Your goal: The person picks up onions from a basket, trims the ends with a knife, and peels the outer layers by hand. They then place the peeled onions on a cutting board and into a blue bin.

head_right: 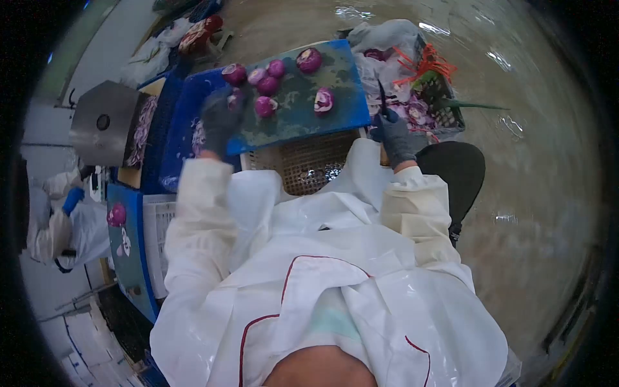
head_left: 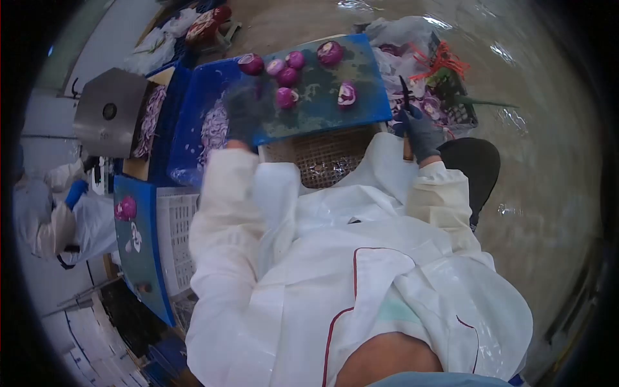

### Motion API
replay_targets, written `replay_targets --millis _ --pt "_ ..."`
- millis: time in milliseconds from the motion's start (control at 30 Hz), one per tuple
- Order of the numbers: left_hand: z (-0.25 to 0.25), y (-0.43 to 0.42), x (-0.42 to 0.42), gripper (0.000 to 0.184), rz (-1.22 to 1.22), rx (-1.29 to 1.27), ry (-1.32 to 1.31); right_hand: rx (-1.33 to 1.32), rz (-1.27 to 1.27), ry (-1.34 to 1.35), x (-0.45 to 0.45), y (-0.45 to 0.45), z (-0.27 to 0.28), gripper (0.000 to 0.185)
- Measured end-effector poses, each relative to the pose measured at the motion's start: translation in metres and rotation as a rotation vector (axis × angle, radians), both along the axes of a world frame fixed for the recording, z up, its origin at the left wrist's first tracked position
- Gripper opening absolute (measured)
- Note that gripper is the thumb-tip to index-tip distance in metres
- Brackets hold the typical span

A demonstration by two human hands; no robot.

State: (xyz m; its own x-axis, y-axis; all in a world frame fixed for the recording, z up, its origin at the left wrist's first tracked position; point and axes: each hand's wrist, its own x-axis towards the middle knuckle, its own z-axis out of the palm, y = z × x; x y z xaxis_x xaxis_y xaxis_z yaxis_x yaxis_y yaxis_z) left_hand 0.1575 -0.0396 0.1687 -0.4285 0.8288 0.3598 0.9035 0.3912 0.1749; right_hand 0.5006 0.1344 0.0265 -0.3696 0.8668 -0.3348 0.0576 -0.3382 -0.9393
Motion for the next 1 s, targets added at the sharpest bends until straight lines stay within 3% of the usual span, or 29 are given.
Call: replay_targets --millis 33,100,167,267,333,400,467,500,600,800,900,1000 --pt "-0.045 0.03 -0.009 0.042 -0.209 -0.06 0.136 0.001 -0.007 0.021 -0.001 0.002 -0.008 0.023" --pt "-0.052 0.071 0.061 0.049 -0.05 -0.233 -0.056 0.052 0.001 0.007 -0.001 0.002 -0.011 0.021" --pt "-0.128 0.105 0.085 0.05 -0.063 -0.01 -0.014 0.008 0.018 0.075 0.0 0.002 -0.012 0.022" --pt "-0.164 0.122 0.13 0.056 -0.013 0.188 -0.071 -0.066 0.042 0.05 -0.001 -0.005 0.007 0.028" --pt "-0.152 0.125 0.142 0.06 -0.166 0.087 -0.157 -0.135 0.045 0.082 -0.002 -0.012 0.018 0.027" --pt "-0.15 0.125 0.151 0.058 -0.304 0.077 -0.151 0.037 0.118 -0.027 0.001 -0.004 -0.006 0.026" --pt "-0.174 0.132 0.131 0.061 -0.397 0.243 -0.643 0.134 0.164 -0.029 -0.005 -0.006 -0.008 0.026" --pt "-0.183 0.136 0.125 0.062 -0.44 0.321 -0.888 -0.073 0.183 0.158 -0.005 -0.015 0.007 0.026" --pt "-0.127 0.119 0.138 0.066 -0.373 0.233 -1.055 -0.132 0.195 0.19 -0.007 -0.027 0.029 0.025" --pt "-0.118 0.108 0.141 0.06 -0.321 0.213 -1.05 -0.108 0.314 0.18 -0.008 -0.028 0.039 0.027" --pt "-0.108 0.103 0.142 0.055 -0.387 0.128 -1.148 -0.201 0.366 0.159 -0.009 -0.029 0.042 0.033" --pt "-0.095 0.096 0.149 0.046 -0.387 0.0 -1.231 -0.129 0.426 0.136 -0.005 -0.035 0.056 0.033"
